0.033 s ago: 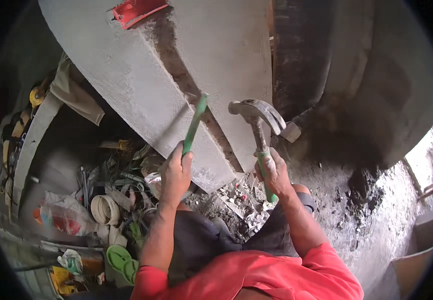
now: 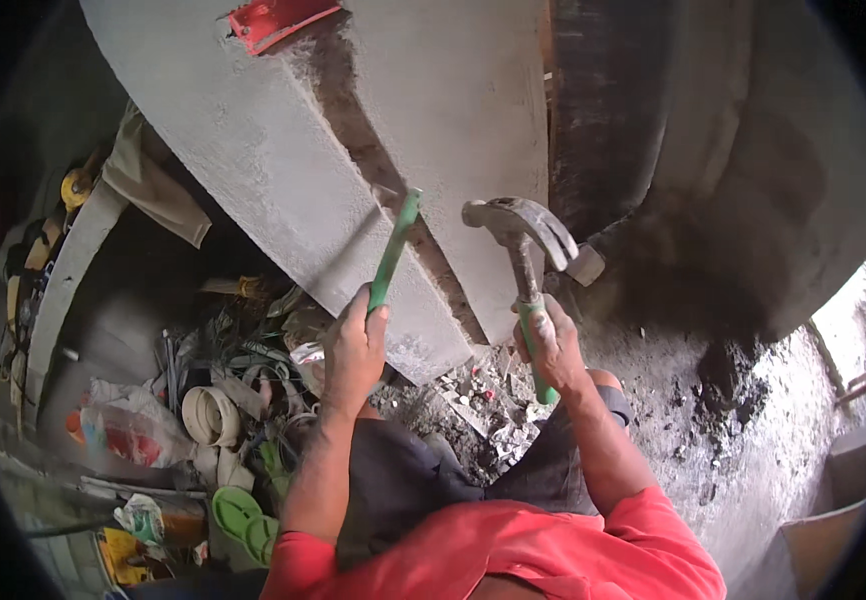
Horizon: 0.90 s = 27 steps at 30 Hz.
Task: Using a hammer and chisel to carve a vertical channel into a concrete or plastered wall.
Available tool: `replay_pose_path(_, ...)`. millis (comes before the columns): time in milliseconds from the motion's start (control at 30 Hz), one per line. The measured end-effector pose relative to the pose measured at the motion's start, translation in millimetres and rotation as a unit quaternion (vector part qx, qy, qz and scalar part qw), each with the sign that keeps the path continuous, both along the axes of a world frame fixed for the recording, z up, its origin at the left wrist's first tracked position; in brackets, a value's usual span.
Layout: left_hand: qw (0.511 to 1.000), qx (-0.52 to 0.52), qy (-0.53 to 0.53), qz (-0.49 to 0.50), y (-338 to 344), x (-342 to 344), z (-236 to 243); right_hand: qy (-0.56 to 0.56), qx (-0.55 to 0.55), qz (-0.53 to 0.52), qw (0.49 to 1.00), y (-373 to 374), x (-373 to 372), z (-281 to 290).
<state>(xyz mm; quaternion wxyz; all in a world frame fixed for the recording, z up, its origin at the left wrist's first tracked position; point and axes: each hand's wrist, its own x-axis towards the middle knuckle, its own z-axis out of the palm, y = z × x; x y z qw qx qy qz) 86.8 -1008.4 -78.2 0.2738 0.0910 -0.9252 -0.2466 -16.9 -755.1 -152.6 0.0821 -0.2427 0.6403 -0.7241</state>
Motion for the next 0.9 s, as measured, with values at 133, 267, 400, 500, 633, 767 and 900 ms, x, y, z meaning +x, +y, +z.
replay_pose_path(133,0.998,0.032,-0.039,0.026,10,10,-1,0.023,-0.015,0.002,1.0,0,-5,7)
replay_pose_path(267,0.998,0.036,-0.047,0.038,8,12,5,0.028,-0.023,-0.005,0.999,-12,-4,15)
replay_pose_path(400,0.997,0.069,-0.025,0.019,13,14,10,0.029,-0.056,-0.019,0.998,-27,4,13)
replay_pose_path(500,0.998,0.056,0.007,0.016,14,11,6,0.067,-0.108,-0.049,0.991,-39,9,9)
replay_pose_path(633,0.995,0.103,-0.009,0.003,21,10,19,0.141,-0.005,-0.151,0.978,-80,-19,-34)
replay_pose_path(767,0.991,0.127,-0.024,0.03,13,11,18,0.054,0.016,-0.075,0.996,-85,-26,17)
replay_pose_path(900,0.978,0.207,-0.028,0.018,7,15,14,0.193,-0.127,-0.098,0.968,-71,-5,35)
